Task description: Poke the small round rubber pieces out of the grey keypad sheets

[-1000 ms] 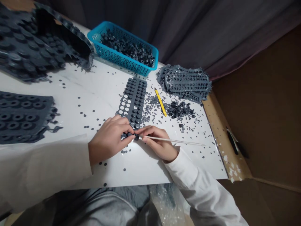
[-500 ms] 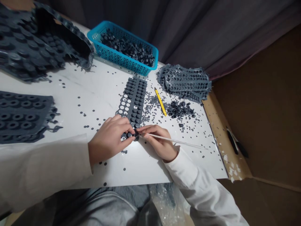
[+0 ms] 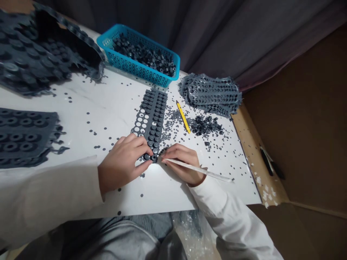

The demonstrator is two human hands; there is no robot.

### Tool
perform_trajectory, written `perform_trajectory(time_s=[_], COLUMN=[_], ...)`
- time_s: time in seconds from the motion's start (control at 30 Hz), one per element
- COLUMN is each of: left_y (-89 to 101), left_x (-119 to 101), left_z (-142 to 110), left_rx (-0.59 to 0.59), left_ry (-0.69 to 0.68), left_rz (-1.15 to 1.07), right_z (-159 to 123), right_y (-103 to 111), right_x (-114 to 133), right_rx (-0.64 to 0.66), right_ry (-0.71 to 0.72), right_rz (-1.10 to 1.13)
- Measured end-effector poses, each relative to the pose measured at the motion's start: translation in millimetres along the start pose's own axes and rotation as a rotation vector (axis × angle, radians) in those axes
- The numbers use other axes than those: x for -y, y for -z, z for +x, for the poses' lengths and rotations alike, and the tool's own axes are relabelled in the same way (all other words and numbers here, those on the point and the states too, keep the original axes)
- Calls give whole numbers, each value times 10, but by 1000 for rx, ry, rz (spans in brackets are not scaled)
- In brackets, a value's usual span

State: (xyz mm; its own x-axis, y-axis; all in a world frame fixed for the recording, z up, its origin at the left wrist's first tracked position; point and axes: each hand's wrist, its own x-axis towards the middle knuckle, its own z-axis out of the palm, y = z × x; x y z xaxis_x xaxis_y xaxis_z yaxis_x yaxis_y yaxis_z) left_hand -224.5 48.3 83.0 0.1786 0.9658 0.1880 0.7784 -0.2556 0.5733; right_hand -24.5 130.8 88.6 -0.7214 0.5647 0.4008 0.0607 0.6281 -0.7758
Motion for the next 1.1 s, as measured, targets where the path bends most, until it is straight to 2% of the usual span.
perform_trajectory(time_s=[0.3, 0.57, 0.7, 0.93, 1.1], left_y=[0, -4, -16, -6, 18], left_x=[3, 1, 9, -6, -19], left_z=[4, 6, 3, 7, 4], left_rx=[-3, -6, -8, -5, -27], left_ry=[-11, -23, -34, -35, -17], left_rz=[4, 16, 26, 29, 15], right_z=[-34, 72, 126, 150, 91], right_y=[-31, 11, 9, -20, -40], right_x=[-77, -168, -176, -219, -287], right_rx=[23, 174, 205, 135, 132], right_ry=[27, 357, 457, 535, 475], right_rz=[-34, -415, -516, -518, -452])
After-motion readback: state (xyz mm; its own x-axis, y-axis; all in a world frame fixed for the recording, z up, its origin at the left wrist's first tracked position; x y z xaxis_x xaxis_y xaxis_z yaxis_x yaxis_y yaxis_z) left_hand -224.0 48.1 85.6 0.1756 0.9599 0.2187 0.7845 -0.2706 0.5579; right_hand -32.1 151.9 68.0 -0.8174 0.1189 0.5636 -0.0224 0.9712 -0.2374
